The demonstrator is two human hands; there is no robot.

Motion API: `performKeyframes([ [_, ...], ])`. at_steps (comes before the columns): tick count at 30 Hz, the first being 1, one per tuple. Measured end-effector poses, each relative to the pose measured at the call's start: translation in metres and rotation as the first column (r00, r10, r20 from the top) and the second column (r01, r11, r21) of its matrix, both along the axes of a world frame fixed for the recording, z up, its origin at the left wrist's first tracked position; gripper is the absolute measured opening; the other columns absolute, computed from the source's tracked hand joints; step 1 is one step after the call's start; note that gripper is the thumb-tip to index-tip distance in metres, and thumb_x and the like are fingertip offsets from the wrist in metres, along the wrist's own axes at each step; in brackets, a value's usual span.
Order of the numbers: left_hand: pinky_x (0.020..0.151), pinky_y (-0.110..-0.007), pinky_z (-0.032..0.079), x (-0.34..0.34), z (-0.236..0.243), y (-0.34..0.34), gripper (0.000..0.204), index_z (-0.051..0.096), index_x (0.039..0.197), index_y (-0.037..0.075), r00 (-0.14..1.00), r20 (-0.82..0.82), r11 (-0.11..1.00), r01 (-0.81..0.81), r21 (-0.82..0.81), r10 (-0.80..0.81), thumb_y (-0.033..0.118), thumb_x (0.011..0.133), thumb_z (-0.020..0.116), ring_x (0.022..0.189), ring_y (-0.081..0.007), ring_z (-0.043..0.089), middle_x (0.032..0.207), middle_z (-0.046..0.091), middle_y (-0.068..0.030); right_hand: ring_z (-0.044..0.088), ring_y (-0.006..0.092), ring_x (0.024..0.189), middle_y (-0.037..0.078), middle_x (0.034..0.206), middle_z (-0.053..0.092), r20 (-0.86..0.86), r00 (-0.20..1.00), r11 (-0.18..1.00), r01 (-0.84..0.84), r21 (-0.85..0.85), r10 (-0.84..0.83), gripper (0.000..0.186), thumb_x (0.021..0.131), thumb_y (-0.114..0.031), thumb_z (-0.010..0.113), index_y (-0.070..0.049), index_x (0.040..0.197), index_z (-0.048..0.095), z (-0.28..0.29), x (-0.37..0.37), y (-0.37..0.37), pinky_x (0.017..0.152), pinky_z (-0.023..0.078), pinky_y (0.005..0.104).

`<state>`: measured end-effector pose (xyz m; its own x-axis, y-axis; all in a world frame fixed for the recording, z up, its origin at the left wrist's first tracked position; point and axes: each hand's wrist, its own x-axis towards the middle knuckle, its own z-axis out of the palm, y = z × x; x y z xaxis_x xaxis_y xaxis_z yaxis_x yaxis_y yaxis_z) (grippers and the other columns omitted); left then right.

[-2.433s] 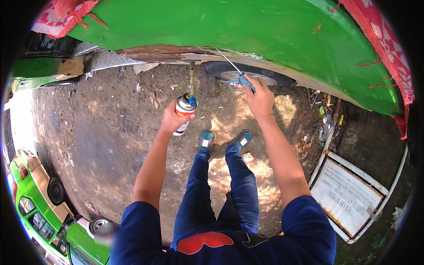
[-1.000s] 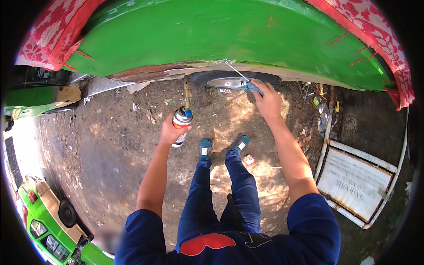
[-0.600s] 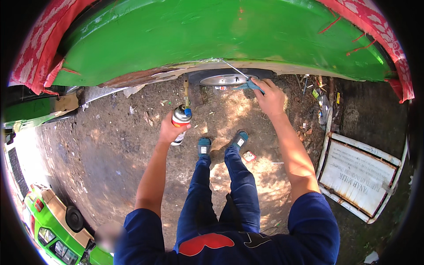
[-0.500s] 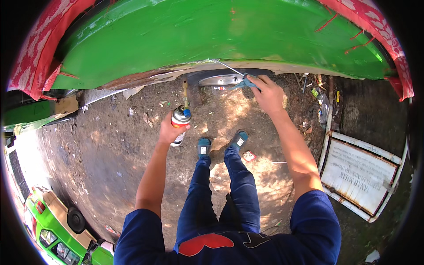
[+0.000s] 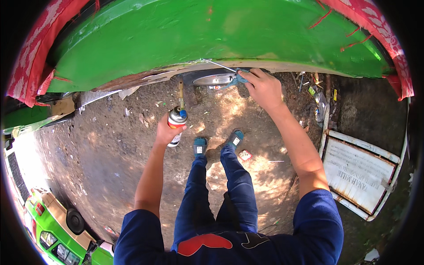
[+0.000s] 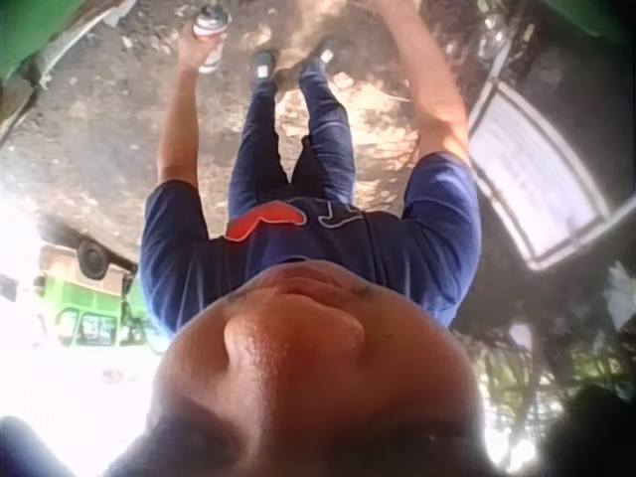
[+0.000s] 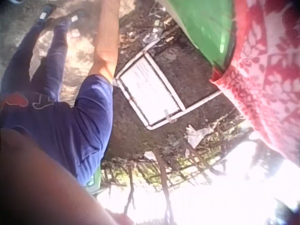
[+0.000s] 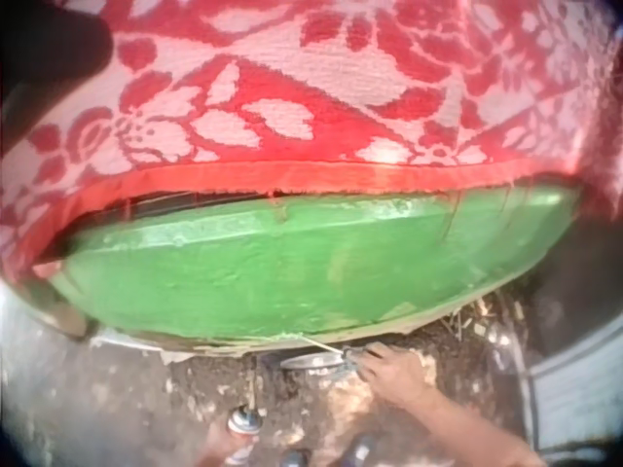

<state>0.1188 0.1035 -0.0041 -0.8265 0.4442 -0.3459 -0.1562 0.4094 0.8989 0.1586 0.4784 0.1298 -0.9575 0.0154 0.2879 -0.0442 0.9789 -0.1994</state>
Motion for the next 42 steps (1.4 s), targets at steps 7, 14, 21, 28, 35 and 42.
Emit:
performKeyframes([
  [7,0.085,-0.035,0.054,0.008,0.006,0.012,0.056,0.062,0.109,0.001,1.000,0.017,0.999,-0.014,0.040,0.014,0.021,0.066,0.091,0.091,-0.0184,0.068,0.101,0.072,-0.0097,0.068,0.0232,0.074,0.000,0.093,0.066,0.072,0.997,0.992,-0.035,0.119,0.027,0.033,0.077,-0.014,0.075,-0.023,0.109,0.074,0.014,-0.010,0.000,0.062,0.057,0.0355],
  [14,0.086,-0.036,0.054,0.014,0.004,-0.003,0.058,0.062,0.111,0.001,0.999,-0.041,0.999,-0.019,0.032,0.020,0.022,0.065,0.092,0.094,-0.0190,0.068,0.101,0.072,-0.0106,0.071,0.0282,0.079,0.009,0.095,0.068,0.289,0.947,0.937,-0.222,0.269,0.141,0.032,0.080,-0.007,0.062,-0.016,0.108,0.072,0.027,-0.067,-0.058,0.064,0.059,0.0394],
  [21,0.087,-0.035,0.052,0.006,0.016,-0.004,0.060,0.061,0.113,0.002,1.000,-0.024,1.000,0.018,0.008,-0.018,0.024,0.066,0.091,0.093,-0.0175,0.066,0.102,0.071,-0.0088,0.071,0.0270,0.078,0.008,0.095,0.068,0.238,0.971,0.973,-0.053,0.223,-0.001,0.029,0.077,-0.010,0.070,-0.017,0.105,0.074,0.044,-0.028,-0.017,0.065,0.059,0.0406],
  [28,0.085,-0.036,0.054,0.001,0.014,0.000,0.060,0.062,0.111,0.001,0.998,-0.054,0.999,0.017,0.030,-0.015,0.024,0.064,0.092,0.091,-0.0200,0.068,0.101,0.072,-0.0120,0.070,0.0259,0.079,0.004,0.095,0.068,0.211,0.975,0.985,0.041,0.169,-0.076,0.030,0.080,-0.015,0.073,-0.020,0.109,0.074,0.032,-0.019,-0.017,0.067,0.058,0.0390],
  [35,0.085,-0.035,0.054,-0.015,0.012,0.000,0.062,0.062,0.113,0.000,1.000,-0.014,0.999,0.028,0.023,-0.027,0.025,0.065,0.092,0.092,-0.0196,0.068,0.102,0.072,-0.0117,0.069,0.0250,0.079,0.001,0.098,0.069,0.221,0.974,0.995,0.025,0.096,-0.046,0.030,0.082,-0.017,0.072,-0.023,0.112,0.074,0.014,-0.029,-0.026,0.067,0.057,0.0377],
  [42,0.085,-0.036,0.054,-0.026,0.010,-0.017,0.064,0.061,0.113,0.000,0.997,-0.045,0.998,0.055,0.002,-0.055,0.028,0.065,0.092,0.092,-0.0210,0.069,0.102,0.071,-0.0122,0.070,0.0270,0.081,0.004,0.100,0.070,0.235,0.969,0.997,0.082,0.002,-0.080,0.027,0.083,-0.018,0.070,-0.022,0.109,0.075,0.024,-0.028,-0.028,0.067,0.058,0.0389],
])
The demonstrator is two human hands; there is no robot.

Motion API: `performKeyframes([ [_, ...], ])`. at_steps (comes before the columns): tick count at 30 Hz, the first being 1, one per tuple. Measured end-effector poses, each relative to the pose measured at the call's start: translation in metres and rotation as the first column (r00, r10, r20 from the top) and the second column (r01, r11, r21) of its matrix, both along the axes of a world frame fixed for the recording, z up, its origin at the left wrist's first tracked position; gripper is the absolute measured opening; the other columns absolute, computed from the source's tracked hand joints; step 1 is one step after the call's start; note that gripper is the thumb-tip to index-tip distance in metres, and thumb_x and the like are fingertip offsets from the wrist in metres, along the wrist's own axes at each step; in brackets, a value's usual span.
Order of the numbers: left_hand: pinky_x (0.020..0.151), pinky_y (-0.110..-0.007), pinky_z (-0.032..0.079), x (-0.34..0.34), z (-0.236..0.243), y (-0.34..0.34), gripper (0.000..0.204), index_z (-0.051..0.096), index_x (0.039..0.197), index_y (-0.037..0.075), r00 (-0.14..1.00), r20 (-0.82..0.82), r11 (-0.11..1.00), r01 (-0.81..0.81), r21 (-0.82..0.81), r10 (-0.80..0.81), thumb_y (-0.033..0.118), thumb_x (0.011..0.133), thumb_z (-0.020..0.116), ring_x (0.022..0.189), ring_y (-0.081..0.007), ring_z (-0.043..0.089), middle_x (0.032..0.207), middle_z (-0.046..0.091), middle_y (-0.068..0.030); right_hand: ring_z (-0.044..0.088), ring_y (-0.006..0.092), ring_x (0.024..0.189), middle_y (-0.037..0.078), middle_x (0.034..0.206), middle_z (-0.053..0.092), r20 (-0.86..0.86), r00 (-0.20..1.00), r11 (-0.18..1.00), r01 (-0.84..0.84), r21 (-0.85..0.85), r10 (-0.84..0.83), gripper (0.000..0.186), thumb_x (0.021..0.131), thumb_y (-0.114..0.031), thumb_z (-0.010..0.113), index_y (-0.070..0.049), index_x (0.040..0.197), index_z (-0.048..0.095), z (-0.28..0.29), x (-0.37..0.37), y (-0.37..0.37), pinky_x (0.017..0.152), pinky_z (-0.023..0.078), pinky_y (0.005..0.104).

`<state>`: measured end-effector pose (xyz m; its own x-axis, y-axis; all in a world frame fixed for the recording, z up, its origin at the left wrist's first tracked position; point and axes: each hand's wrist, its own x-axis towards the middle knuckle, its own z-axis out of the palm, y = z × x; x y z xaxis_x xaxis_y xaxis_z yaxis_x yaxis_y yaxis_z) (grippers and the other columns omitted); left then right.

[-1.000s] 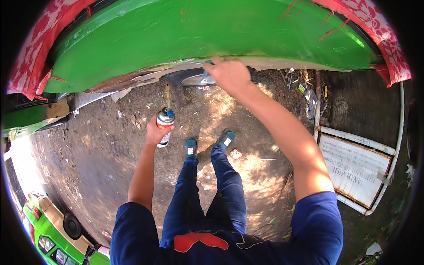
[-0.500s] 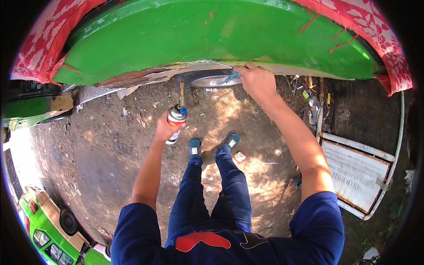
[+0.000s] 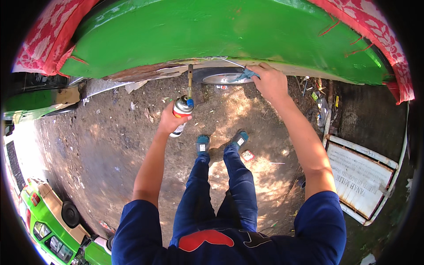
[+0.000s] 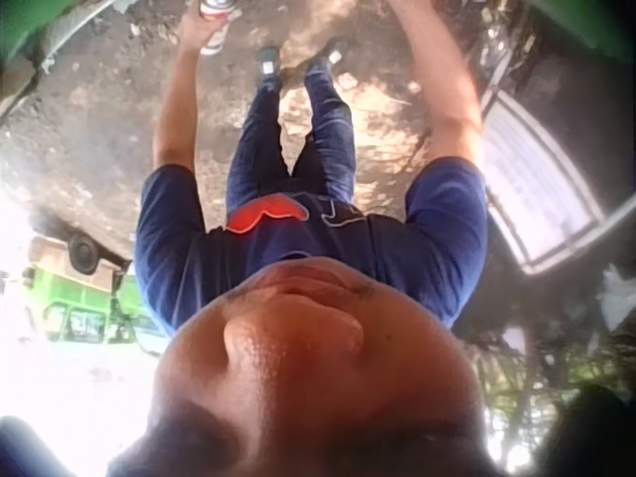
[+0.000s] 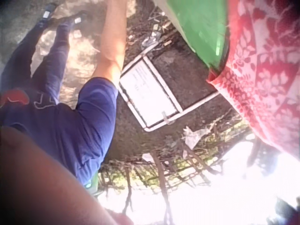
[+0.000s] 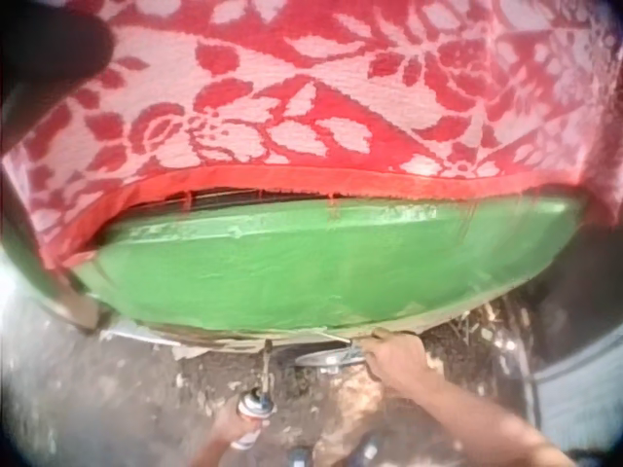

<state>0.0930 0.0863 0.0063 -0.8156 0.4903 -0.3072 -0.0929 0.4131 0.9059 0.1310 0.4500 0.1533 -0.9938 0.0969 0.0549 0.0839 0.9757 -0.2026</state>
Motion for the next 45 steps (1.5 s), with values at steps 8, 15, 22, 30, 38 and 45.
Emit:
performKeyframes([
  [8,0.087,-0.037,0.054,0.014,-0.015,0.005,0.068,0.062,0.114,-0.001,0.999,0.027,0.996,0.037,-0.077,-0.035,0.031,0.063,0.092,0.095,-0.0238,0.069,0.104,0.070,-0.0157,0.069,0.0245,0.081,-0.001,0.101,0.069,-0.026,1.000,1.000,0.006,-0.023,-0.007,0.031,0.081,-0.017,0.074,-0.023,0.112,0.074,-0.012,-0.003,-0.016,0.068,0.056,0.0364],
  [15,0.085,-0.036,0.054,0.018,-0.020,0.012,0.065,0.062,0.113,-0.001,0.996,0.084,1.000,-0.004,0.006,0.003,0.029,0.063,0.092,0.092,-0.0230,0.068,0.103,0.070,-0.0135,0.069,0.0253,0.081,0.000,0.102,0.069,0.014,1.000,0.999,-0.027,0.045,0.026,0.031,0.081,-0.016,0.073,-0.022,0.112,0.074,-0.006,-0.006,-0.019,0.068,0.056,0.0381],
  [22,0.086,-0.037,0.054,0.021,-0.015,0.009,0.067,0.061,0.116,0.000,0.996,0.078,0.999,-0.036,0.027,0.034,0.029,0.064,0.092,0.093,-0.0226,0.068,0.103,0.071,-0.0126,0.069,0.0269,0.081,0.001,0.100,0.069,0.003,0.999,0.996,-0.041,0.083,0.041,0.029,0.081,-0.017,0.073,-0.022,0.110,0.074,0.007,-0.009,-0.012,0.069,0.057,0.0396],
  [30,0.086,-0.035,0.054,0.018,-0.003,0.010,0.066,0.061,0.117,0.000,0.995,0.090,0.997,-0.046,0.066,0.040,0.023,0.063,0.092,0.093,-0.0208,0.069,0.104,0.071,-0.0117,0.069,0.0270,0.081,0.003,0.102,0.069,0.027,0.997,0.997,0.066,0.038,-0.067,0.029,0.082,-0.017,0.072,-0.023,0.110,0.074,-0.001,0.011,-0.001,0.069,0.057,0.0391],
  [38,0.086,-0.036,0.054,0.025,-0.004,0.020,0.065,0.061,0.115,0.000,0.998,0.064,1.000,0.003,0.022,-0.005,0.024,0.063,0.092,0.093,-0.0213,0.069,0.103,0.071,-0.0122,0.068,0.0283,0.077,0.003,0.098,0.069,-0.082,0.967,0.964,0.229,-0.132,-0.241,0.029,0.081,-0.018,0.073,-0.022,0.110,0.074,-0.014,0.040,0.007,0.068,0.056,0.0392],
  [45,0.087,-0.035,0.054,0.029,0.004,0.039,0.064,0.061,0.115,0.000,0.997,0.076,0.999,0.023,0.046,-0.026,0.025,0.064,0.092,0.094,-0.0193,0.068,0.103,0.071,-0.0113,0.069,0.0262,0.080,0.001,0.099,0.070,-0.102,0.975,0.972,0.178,-0.154,-0.195,0.029,0.080,-0.017,0.075,-0.021,0.109,0.075,-0.019,0.039,0.015,0.068,0.056,0.0365],
])
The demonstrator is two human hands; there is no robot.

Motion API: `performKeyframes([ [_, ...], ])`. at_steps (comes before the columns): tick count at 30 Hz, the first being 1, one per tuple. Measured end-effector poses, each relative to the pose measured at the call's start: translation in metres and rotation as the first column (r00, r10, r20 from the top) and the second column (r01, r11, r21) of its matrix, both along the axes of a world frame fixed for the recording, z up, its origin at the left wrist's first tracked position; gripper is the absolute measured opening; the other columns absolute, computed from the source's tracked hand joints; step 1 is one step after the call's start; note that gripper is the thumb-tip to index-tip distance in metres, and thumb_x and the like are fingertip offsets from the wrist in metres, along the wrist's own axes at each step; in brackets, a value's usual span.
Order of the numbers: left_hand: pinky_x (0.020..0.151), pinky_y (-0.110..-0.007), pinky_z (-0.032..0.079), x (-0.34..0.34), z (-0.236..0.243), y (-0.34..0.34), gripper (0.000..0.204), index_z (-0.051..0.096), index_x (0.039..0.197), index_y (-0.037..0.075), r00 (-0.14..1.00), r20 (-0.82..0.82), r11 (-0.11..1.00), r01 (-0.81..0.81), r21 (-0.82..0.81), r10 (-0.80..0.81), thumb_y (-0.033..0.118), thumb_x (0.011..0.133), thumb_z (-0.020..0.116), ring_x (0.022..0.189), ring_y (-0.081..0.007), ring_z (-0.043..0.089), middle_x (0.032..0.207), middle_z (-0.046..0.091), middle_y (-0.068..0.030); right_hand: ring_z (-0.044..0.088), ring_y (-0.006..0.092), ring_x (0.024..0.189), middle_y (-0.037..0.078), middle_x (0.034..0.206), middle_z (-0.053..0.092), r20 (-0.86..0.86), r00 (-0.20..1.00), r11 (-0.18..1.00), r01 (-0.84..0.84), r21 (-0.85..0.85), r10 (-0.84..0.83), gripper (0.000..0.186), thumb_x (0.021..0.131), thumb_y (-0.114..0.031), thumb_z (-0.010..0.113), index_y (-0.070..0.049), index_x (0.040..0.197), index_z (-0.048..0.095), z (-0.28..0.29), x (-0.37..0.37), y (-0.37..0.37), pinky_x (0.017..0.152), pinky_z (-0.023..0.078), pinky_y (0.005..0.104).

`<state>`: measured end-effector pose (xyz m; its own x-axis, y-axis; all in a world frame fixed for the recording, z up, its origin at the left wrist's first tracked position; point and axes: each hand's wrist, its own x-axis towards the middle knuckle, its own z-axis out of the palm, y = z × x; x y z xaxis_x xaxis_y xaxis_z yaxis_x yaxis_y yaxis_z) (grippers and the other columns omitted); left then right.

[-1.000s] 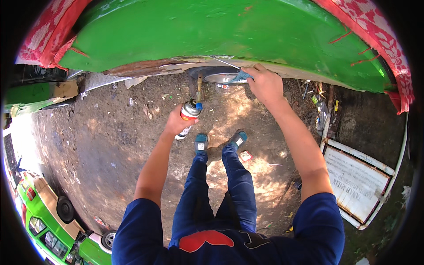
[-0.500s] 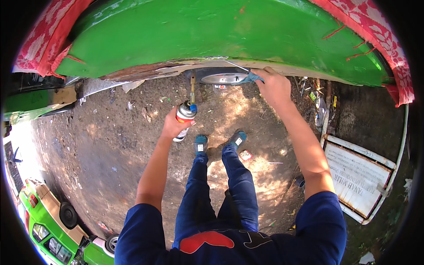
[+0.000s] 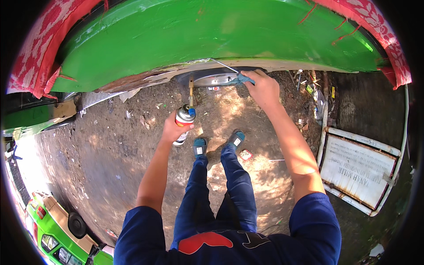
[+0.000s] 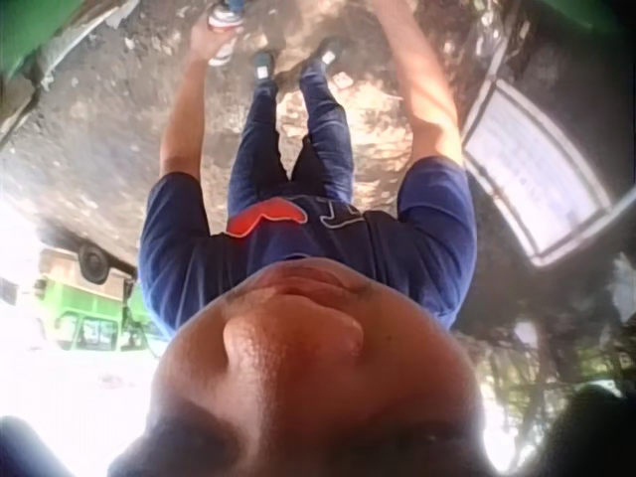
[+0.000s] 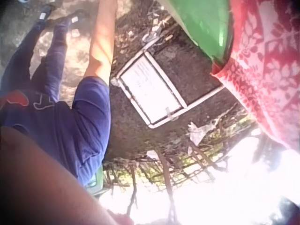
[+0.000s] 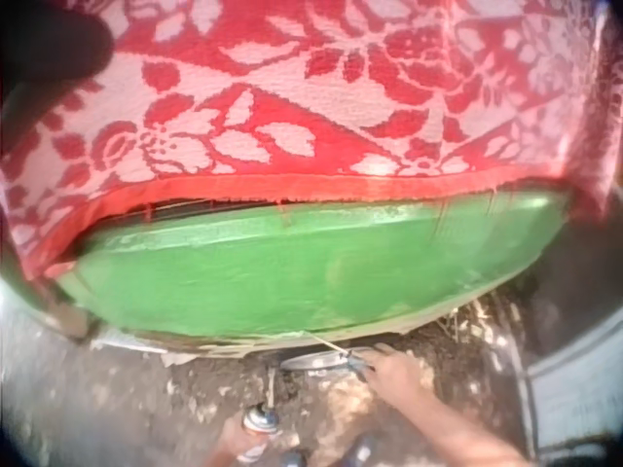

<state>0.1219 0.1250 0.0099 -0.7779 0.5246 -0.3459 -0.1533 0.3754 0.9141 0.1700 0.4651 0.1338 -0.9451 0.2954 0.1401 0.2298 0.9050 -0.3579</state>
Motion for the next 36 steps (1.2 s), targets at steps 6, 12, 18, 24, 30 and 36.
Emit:
performKeyframes([
  [6,0.086,-0.035,0.053,-0.002,0.003,-0.001,0.062,0.062,0.115,0.001,1.000,-0.008,1.000,0.002,-0.001,-0.002,0.023,0.065,0.092,0.093,-0.0184,0.068,0.104,0.071,-0.0107,0.068,0.0272,0.077,0.001,0.094,0.068,0.021,0.982,0.973,-0.186,0.136,0.185,0.029,0.080,-0.017,0.072,-0.023,0.108,0.075,0.009,-0.015,0.029,0.066,0.057,0.0391],
  [12,0.087,-0.035,0.054,-0.007,0.002,0.000,0.063,0.062,0.115,0.000,1.000,-0.006,1.000,-0.004,0.000,0.004,0.023,0.065,0.092,0.093,-0.0189,0.068,0.104,0.071,-0.0116,0.068,0.0238,0.079,-0.001,0.096,0.069,0.045,0.972,0.962,-0.234,0.140,0.230,0.031,0.077,-0.015,0.076,-0.021,0.107,0.075,0.007,-0.021,0.038,0.066,0.056,0.0355],
  [18,0.087,-0.036,0.053,-0.015,0.001,0.012,0.068,0.061,0.118,-0.001,1.000,-0.005,0.999,0.019,-0.034,-0.020,0.026,0.064,0.092,0.095,-0.0216,0.068,0.105,0.071,-0.0137,0.067,0.0234,0.077,-0.001,0.095,0.069,0.003,0.973,0.964,-0.231,0.129,0.232,0.032,0.078,-0.014,0.075,-0.022,0.108,0.075,0.000,-0.016,0.032,0.065,0.056,0.0346],
  [24,0.087,-0.036,0.053,-0.028,0.004,0.030,0.068,0.061,0.116,-0.001,0.996,-0.008,0.994,0.087,-0.060,-0.087,0.028,0.064,0.092,0.093,-0.0219,0.068,0.104,0.071,-0.0138,0.069,0.0242,0.076,-0.001,0.094,0.068,0.017,0.974,0.967,-0.225,0.123,0.224,0.032,0.078,-0.016,0.075,-0.025,0.109,0.074,-0.005,-0.015,0.034,0.063,0.057,0.0357],
  [30,0.090,-0.035,0.053,-0.031,0.004,0.041,0.068,0.060,0.119,-0.001,0.997,0.020,0.996,0.079,-0.044,-0.078,0.026,0.065,0.092,0.097,-0.0215,0.068,0.107,0.071,-0.0141,0.069,0.0246,0.076,-0.002,0.093,0.068,0.043,0.978,0.972,-0.207,0.112,0.204,0.033,0.078,-0.016,0.075,-0.024,0.109,0.074,-0.001,-0.016,0.031,0.064,0.057,0.0363],
  [36,0.090,-0.036,0.054,-0.030,0.002,0.045,0.072,0.060,0.121,-0.002,0.998,0.014,0.998,0.067,-0.023,-0.066,0.028,0.064,0.092,0.098,-0.0225,0.069,0.109,0.070,-0.0152,0.068,0.0246,0.077,-0.001,0.093,0.067,0.021,0.978,0.973,-0.208,0.101,0.207,0.032,0.078,-0.016,0.075,-0.024,0.109,0.074,-0.006,-0.013,0.033,0.064,0.057,0.0361],
])
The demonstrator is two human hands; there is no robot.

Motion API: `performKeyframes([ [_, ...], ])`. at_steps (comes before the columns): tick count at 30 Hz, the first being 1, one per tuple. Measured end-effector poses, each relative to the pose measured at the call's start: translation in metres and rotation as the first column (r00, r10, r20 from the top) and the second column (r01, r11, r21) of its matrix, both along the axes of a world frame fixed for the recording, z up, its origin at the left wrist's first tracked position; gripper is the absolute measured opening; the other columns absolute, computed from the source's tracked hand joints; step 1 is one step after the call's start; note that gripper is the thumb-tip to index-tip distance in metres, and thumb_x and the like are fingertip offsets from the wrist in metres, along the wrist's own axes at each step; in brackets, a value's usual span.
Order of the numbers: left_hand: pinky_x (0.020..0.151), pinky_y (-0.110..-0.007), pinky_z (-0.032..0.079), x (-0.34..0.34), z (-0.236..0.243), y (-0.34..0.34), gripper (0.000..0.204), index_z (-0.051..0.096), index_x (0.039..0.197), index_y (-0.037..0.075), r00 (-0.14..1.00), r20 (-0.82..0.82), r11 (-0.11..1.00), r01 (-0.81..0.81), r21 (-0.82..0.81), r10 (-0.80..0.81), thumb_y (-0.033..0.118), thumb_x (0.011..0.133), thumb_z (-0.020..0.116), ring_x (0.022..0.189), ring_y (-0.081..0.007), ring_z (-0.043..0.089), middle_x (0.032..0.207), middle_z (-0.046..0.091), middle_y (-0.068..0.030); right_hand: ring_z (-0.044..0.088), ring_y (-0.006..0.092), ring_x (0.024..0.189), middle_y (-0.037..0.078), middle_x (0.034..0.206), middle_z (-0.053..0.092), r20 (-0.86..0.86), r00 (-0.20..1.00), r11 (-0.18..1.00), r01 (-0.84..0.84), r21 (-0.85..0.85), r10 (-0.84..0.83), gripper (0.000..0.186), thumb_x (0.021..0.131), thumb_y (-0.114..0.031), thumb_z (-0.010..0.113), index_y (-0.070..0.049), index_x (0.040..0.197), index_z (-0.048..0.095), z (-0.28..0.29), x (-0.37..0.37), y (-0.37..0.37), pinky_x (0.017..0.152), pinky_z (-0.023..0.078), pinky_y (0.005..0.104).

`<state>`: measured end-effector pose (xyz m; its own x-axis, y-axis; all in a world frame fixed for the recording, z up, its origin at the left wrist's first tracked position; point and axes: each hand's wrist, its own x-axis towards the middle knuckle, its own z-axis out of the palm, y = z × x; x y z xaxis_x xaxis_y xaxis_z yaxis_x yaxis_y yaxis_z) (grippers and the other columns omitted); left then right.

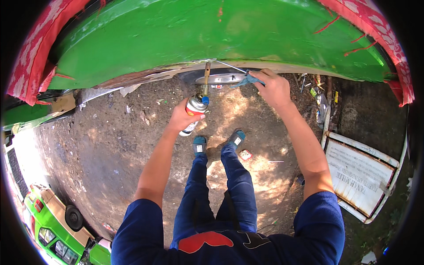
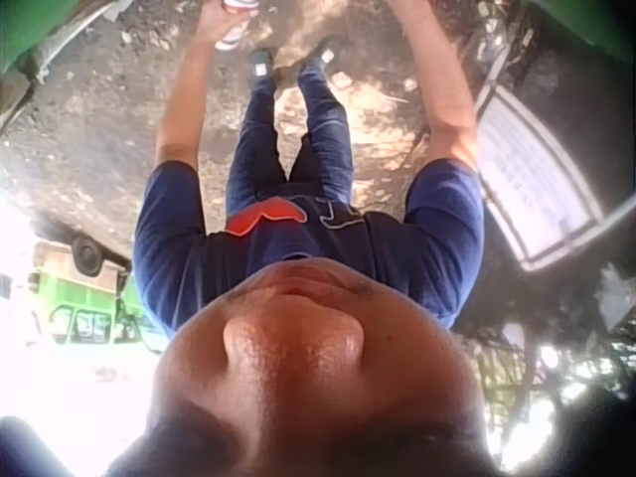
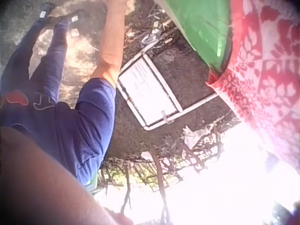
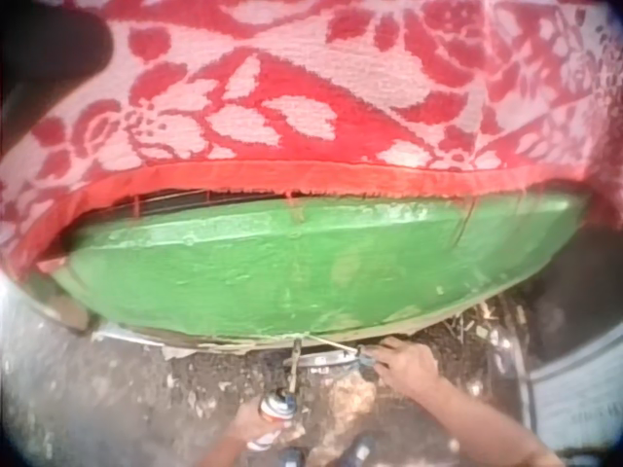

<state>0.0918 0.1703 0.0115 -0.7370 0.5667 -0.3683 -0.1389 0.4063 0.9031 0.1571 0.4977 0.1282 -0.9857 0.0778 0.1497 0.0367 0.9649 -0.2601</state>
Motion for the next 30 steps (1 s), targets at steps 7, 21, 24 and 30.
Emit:
performKeyframes([
  [7,0.090,-0.037,0.054,-0.007,-0.009,-0.006,0.071,0.061,0.119,-0.002,1.000,-0.014,0.998,0.000,0.064,0.001,0.029,0.064,0.092,0.098,-0.0230,0.069,0.107,0.071,-0.0154,0.068,0.0238,0.076,-0.001,0.093,0.067,-0.032,0.999,0.999,-0.041,0.023,0.041,0.031,0.078,-0.016,0.075,-0.024,0.108,0.075,-0.001,-0.003,0.006,0.063,0.057,0.0353],
  [21,0.087,-0.037,0.054,0.000,-0.005,-0.013,0.066,0.061,0.113,-0.002,1.000,-0.021,1.000,0.012,-0.020,-0.012,0.029,0.064,0.092,0.095,-0.0233,0.069,0.104,0.071,-0.0146,0.068,0.0232,0.075,-0.002,0.092,0.068,-0.029,0.999,0.999,-0.036,0.011,0.037,0.033,0.077,-0.016,0.076,-0.024,0.109,0.075,-0.004,-0.002,0.006,0.062,0.056,0.0352],
  [24,0.087,-0.037,0.054,0.002,-0.007,-0.014,0.066,0.061,0.113,-0.001,0.999,0.000,0.999,-0.033,0.002,0.033,0.030,0.064,0.093,0.095,-0.0234,0.069,0.104,0.071,-0.0146,0.068,0.0234,0.075,-0.002,0.092,0.068,-0.026,0.999,0.999,-0.034,0.013,0.034,0.033,0.077,-0.015,0.076,-0.023,0.108,0.075,-0.001,-0.003,0.004,0.062,0.056,0.0355],
  [30,0.088,-0.036,0.054,0.002,-0.012,-0.020,0.068,0.061,0.116,-0.001,0.999,-0.011,0.999,-0.050,0.000,0.050,0.030,0.065,0.093,0.096,-0.0229,0.070,0.106,0.072,-0.0149,0.068,0.0235,0.075,-0.001,0.093,0.068,-0.035,0.998,0.999,-0.044,0.024,0.045,0.033,0.077,-0.014,0.075,-0.023,0.109,0.075,-0.001,-0.003,0.004,0.062,0.056,0.0355],
])
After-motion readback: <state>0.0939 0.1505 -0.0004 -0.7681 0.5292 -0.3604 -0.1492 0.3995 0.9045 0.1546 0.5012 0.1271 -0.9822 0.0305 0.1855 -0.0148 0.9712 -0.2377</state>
